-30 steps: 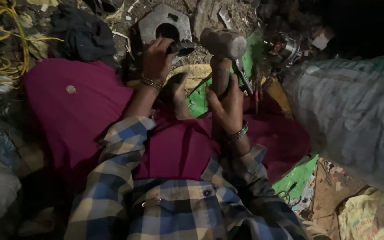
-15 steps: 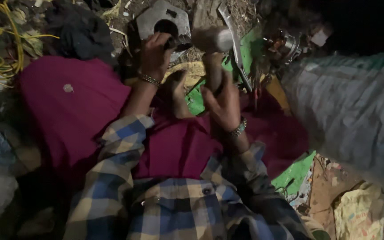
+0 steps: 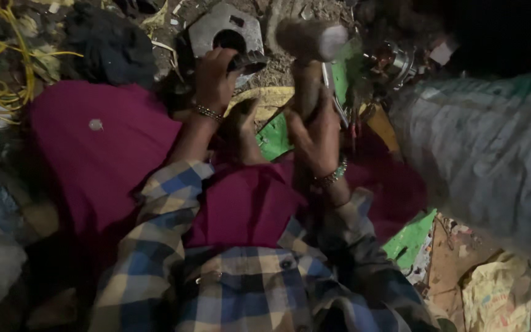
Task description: The person sits on the floor and repeatedly strikes a small metal component with a hammer while holding it in place with pliers. The person adjusts the component's position several times and continues hammering to shape or separate parts.
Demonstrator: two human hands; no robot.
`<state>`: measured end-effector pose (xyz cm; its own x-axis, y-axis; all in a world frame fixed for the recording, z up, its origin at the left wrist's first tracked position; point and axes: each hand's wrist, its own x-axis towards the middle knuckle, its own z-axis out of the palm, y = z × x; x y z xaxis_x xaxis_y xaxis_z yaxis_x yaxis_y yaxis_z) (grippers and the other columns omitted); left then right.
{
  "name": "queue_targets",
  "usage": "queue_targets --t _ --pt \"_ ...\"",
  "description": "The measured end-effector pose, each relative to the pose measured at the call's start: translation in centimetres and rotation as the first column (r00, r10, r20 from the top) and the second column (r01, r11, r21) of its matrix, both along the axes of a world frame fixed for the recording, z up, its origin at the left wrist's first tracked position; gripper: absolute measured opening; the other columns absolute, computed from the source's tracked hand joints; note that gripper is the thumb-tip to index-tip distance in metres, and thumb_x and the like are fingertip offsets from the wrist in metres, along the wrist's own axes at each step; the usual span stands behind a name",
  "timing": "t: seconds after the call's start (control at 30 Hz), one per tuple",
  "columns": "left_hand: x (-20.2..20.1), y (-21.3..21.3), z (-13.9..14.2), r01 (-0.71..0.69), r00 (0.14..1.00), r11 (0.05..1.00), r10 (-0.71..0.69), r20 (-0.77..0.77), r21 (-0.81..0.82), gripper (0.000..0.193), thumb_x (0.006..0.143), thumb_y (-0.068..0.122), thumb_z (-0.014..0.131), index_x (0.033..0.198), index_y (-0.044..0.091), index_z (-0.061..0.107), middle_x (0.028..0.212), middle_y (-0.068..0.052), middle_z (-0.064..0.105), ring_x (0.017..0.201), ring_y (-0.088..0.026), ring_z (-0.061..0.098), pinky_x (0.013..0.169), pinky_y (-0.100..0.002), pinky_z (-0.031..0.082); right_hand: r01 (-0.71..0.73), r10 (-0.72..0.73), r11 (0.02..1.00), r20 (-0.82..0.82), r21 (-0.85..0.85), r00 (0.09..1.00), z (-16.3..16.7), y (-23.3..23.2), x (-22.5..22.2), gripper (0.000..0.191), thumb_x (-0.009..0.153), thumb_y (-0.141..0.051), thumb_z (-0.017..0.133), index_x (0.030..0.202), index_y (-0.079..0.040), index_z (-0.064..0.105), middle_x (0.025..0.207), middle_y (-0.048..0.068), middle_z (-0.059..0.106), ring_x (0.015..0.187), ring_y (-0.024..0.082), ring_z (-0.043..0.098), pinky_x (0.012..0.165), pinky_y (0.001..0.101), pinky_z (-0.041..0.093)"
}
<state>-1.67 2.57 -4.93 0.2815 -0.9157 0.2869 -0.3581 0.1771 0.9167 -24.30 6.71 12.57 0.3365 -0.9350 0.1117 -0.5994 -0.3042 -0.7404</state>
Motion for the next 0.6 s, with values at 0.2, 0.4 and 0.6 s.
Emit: queue_targets --t 0.2,0.4,0.6 --pt "0.8 0.2 2.1 -0.021 0.969 1.0 0.02 0.247 0.003 0.037 0.08 -0.002 0.081 0.114 0.0 0.067 0.109 -0.022 0.067 0.105 -0.045 0.061 0.09 -0.048 0.048 0.095 -0.125 0.966 0.112 0.24 0.986 -0.7 -0.5 0.6 0.064 0.096 -0.019 0.069 0.145 0.001 0.032 0.094 0.016 0.07 0.065 0.023 0.07 0.057 0.0383 0.059" --pt "0.8 -0.3 1.9 -0.096 0.971 0.993 0.11 0.213 -0.074 0.047 0.077 -0.015 0.063 0.119 0.004 0.069 0.116 -0.02 0.069 0.111 -0.04 0.065 0.094 -0.045 0.053 -0.058 0.07 0.976 -0.051 0.208 0.996 -2.8 -0.2 1.8 0.06 0.095 -0.019 0.069 0.143 0.002 0.039 0.09 0.017 0.072 0.069 0.022 0.073 0.059 0.0359 0.057" --pt "1.0 0.1 1.4 -0.023 0.968 0.999 0.028 0.248 -0.025 0.034 0.08 0.001 0.08 0.111 0.001 0.067 0.104 -0.021 0.067 0.101 -0.044 0.062 0.086 -0.05 0.05 0.054 -0.057 0.996 0.048 0.064 0.997 1.1 0.2 0.5 0.056 0.098 -0.018 0.069 0.142 0.002 0.041 0.096 0.018 0.074 0.075 0.024 0.074 0.065 0.037 0.06"
